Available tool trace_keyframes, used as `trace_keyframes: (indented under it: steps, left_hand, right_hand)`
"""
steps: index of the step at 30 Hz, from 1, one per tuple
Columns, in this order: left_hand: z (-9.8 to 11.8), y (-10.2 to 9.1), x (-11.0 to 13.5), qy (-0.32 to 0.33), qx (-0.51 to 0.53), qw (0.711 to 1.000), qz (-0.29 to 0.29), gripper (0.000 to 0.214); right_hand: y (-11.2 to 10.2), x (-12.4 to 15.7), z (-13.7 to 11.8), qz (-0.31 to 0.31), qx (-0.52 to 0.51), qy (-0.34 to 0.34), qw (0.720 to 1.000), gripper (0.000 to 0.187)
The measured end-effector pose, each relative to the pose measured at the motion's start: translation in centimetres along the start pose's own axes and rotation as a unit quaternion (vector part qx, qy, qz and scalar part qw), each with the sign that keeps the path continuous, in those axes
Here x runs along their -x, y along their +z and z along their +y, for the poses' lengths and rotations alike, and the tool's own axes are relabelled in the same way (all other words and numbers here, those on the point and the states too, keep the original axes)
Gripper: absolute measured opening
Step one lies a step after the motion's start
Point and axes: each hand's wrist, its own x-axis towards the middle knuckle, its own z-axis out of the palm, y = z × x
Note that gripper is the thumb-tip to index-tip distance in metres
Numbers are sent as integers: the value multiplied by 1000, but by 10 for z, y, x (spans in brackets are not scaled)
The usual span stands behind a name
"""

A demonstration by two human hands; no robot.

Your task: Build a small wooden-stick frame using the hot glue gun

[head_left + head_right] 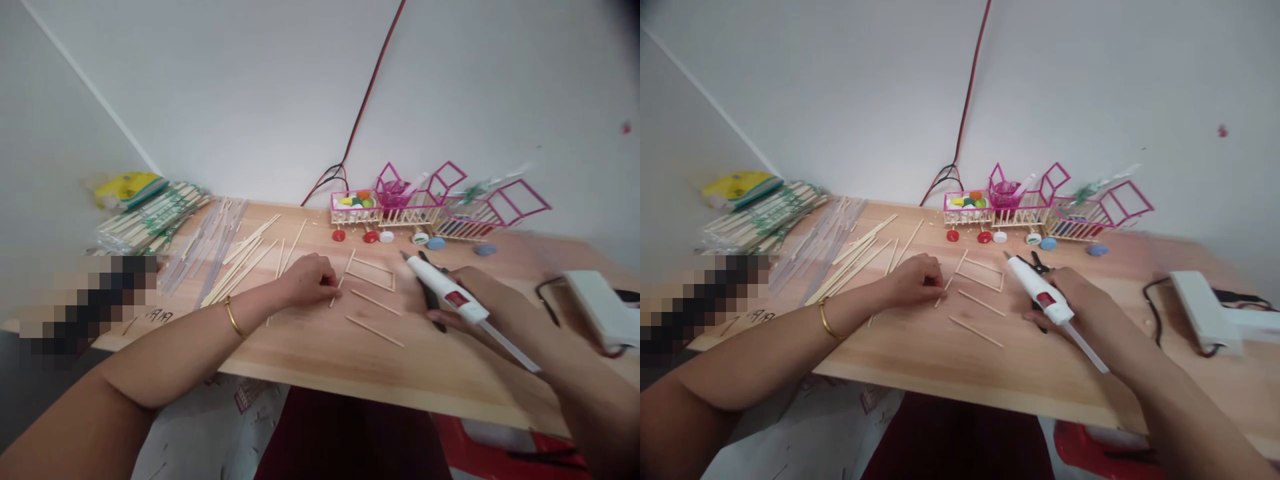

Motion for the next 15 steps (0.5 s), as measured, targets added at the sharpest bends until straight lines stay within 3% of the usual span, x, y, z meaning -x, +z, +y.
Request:
trace_keyframes:
  steps: [5, 10, 12, 15]
  left_hand:
    - [1, -1, -1, 5, -4, 1000, -2, 21]
    - [4, -3, 0, 1, -6, 1000, -5, 19]
    - [4, -3, 0, -4, -6, 1000, -9, 19]
    - [4, -3, -1, -10, -1, 1000, -15, 19]
  right_hand:
    - [-14, 28, 47, -21, -8, 39, 999, 17]
    - [4, 48, 87, -58, 13, 91, 994, 29]
    - [6, 53, 91, -51, 16, 85, 995, 35]
    - [-3, 57, 72, 44, 75, 85, 993, 40]
